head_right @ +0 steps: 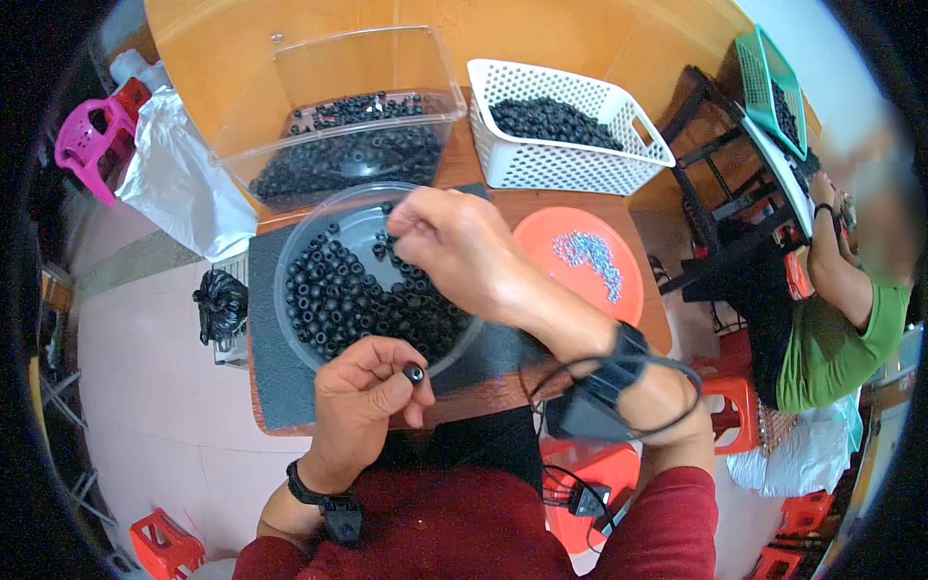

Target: Assembling small components into rubber seals or rings on a table.

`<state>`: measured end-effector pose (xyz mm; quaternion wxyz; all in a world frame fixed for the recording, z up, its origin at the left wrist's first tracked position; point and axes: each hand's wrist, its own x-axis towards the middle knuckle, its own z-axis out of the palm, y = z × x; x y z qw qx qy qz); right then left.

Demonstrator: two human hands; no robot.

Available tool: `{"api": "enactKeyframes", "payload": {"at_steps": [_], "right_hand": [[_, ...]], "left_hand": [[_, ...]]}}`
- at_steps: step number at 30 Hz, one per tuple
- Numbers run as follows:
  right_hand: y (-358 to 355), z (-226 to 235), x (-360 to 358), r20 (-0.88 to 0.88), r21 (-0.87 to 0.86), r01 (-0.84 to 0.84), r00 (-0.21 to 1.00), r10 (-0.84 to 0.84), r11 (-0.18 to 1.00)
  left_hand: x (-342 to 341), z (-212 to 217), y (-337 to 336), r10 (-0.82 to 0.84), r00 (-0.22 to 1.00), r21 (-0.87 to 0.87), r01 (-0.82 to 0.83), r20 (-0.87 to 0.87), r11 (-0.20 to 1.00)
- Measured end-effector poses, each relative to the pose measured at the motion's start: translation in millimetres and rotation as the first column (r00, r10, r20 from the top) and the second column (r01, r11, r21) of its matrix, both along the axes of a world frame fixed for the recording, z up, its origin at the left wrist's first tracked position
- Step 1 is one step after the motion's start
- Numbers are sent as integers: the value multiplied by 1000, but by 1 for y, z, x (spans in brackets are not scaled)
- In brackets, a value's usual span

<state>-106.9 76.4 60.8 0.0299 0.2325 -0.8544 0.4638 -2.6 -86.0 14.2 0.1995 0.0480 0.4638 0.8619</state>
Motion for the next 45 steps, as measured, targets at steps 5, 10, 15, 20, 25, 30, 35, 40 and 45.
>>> {"api": "enactKeyframes", "payload": {"at_steps": [5,10,15,20,25,30,35,40,45], "right_hand": [[44,20,82,60,27,49,997,-51,998],[51,7,111,-253,168,45,967,-2,985],[55,-8,113,-373,179,106,927,-32,978],[57,-20,118,-489,139,180,868,-91,974],[64,-20,123,-438,-7,213,878,-195,977],[68,-28,124,-293,-228,280,894,-340,933],[74,-24,128,-267,-273,294,891,-366,916],[80,-20,134,230,-603,369,929,-289,707],[83,-21,137,197,-596,337,941,-275,729]], "left_hand": [[-5,-2,24,68,998,51,-68,-9,996],[-2,5,47,57,997,2,-57,-47,998],[0,6,64,70,996,-25,-71,-47,997],[-7,3,72,12,999,-28,-11,36,1000],[-5,3,81,9,996,76,-16,93,997],[-5,2,87,-32,995,94,23,91,995],[-7,-1,90,-88,994,121,80,70,989],[-5,5,94,-104,988,85,94,114,992],[-3,5,95,-137,989,18,136,52,991]]}}
